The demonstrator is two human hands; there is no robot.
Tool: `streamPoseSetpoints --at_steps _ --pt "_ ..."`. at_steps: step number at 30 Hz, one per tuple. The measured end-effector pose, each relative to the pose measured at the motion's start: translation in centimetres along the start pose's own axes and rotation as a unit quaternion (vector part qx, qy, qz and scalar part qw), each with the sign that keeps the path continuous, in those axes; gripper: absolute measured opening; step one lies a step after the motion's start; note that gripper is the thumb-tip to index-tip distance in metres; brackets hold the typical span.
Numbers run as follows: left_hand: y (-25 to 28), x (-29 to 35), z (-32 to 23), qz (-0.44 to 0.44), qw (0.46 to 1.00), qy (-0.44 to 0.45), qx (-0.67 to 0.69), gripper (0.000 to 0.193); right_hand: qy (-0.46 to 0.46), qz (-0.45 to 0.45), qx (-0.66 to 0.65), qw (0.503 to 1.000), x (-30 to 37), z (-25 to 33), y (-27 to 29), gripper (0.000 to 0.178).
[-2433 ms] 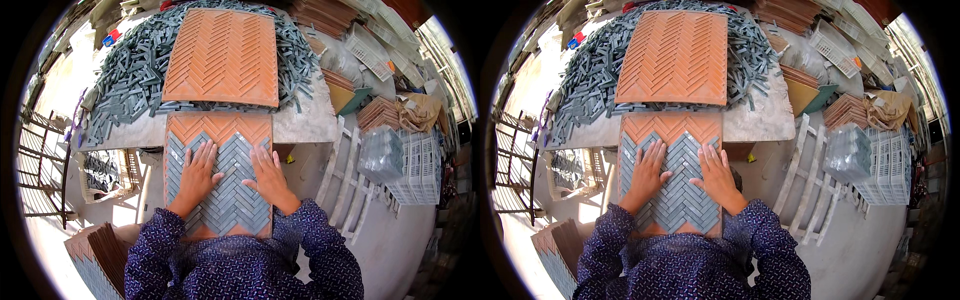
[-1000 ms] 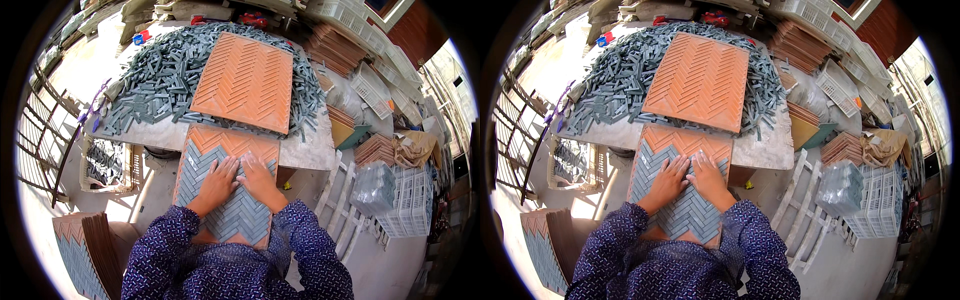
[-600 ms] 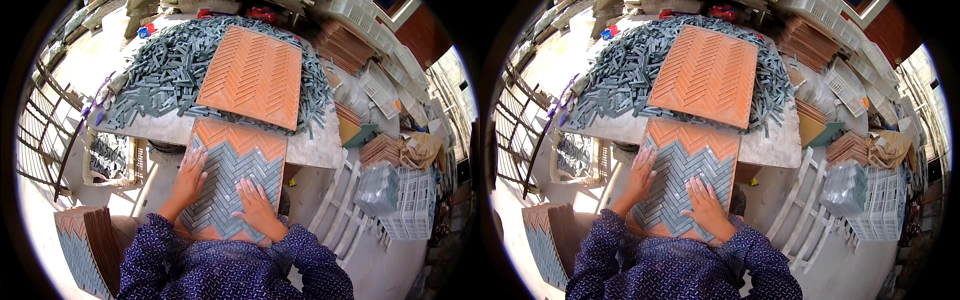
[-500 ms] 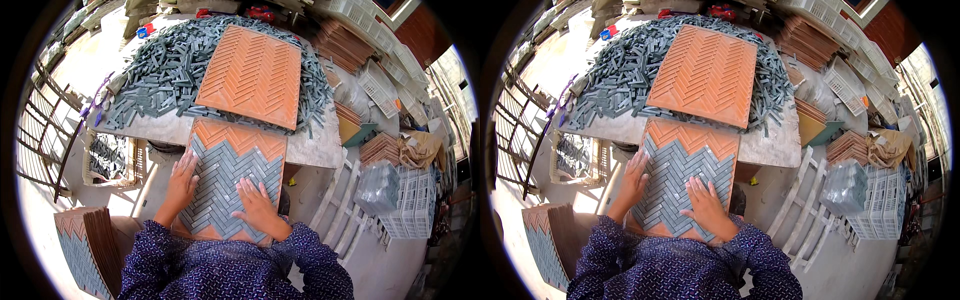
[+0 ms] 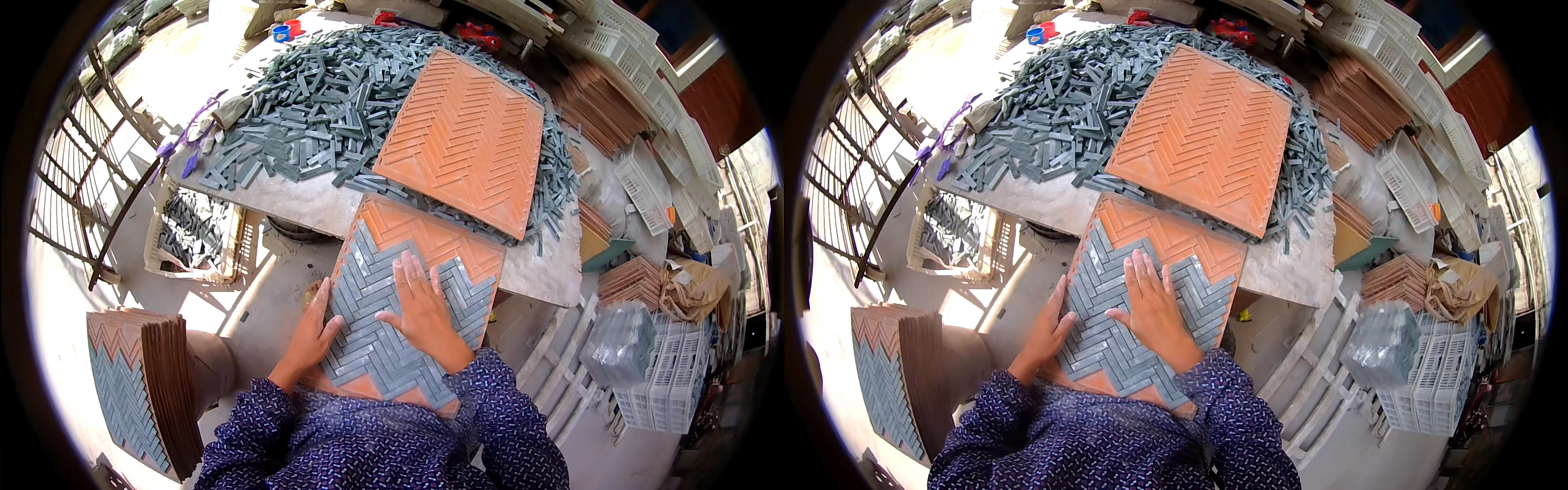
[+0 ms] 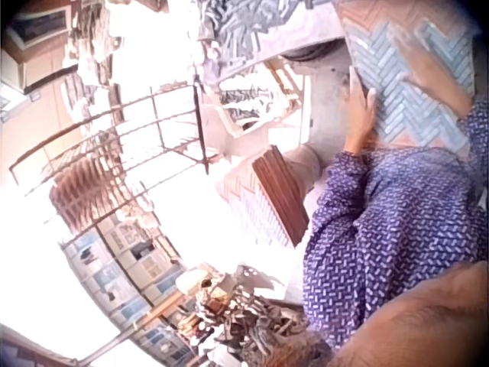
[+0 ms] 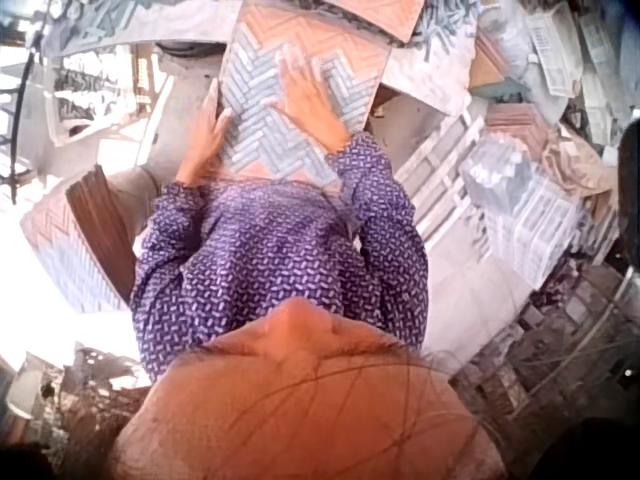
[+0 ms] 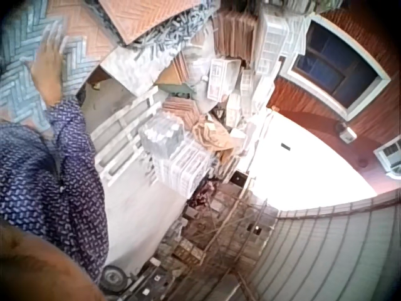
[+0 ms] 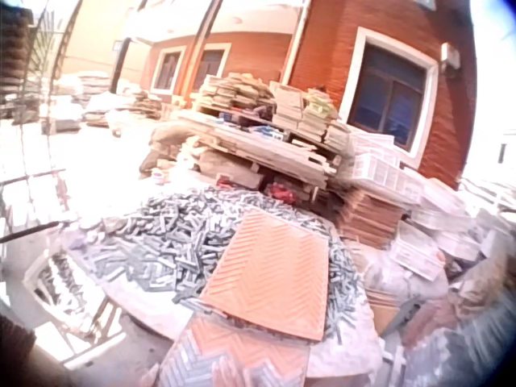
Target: The person arranges small gray rectangular tiles on a flat board in a herringbone pattern. They pick tiles from a large pile on the table and place them one by one, pressing them into position to form a continuous pattern.
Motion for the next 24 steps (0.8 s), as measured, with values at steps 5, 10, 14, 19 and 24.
streamPoseSetpoints --at_steps 5,10,14,19,24 --pt "-0.3 -0.2 -0.7 -0.015 0.999 0.006 -0.032 0.071 0.009 0.02 0.0 1.0 -1.1 1.2 -1.1 0.091" --pt "-0.3 -0.1 -0.7 -0.013 1.0 0.008 0.024 0.073 0.06 -0.012 0.003 0.998 -4.3 2.6 -2.5 0.091" --pt "-0.3 0.0 0.0 -0.018 0.99 0.028 0.139 0.068 0.06 0.004 0.009 0.998 -4.2 2.8 -3.5 0.09" --pt "-1.1 -0.1 3.5 0.009 0.892 0.111 0.438 0.056 0.095 0.053 -0.029 0.994 -0.4 7.2 -3.6 0.091" --pt "-1.3 0.2 4.2 0.012 0.927 0.119 0.355 0.058 0.141 0.064 -0.072 0.985 1.6 8.2 -5.3 0.091"
Point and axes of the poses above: each hand's wrist, its own x-axis away from the middle knuckle, its own y-axis out of the back of the hand, z = x × y, the point moved 8 cm from there along -x, towards the middle knuckle, and after that the axes turned 2 degrees about -x, right-handed, at the moved point
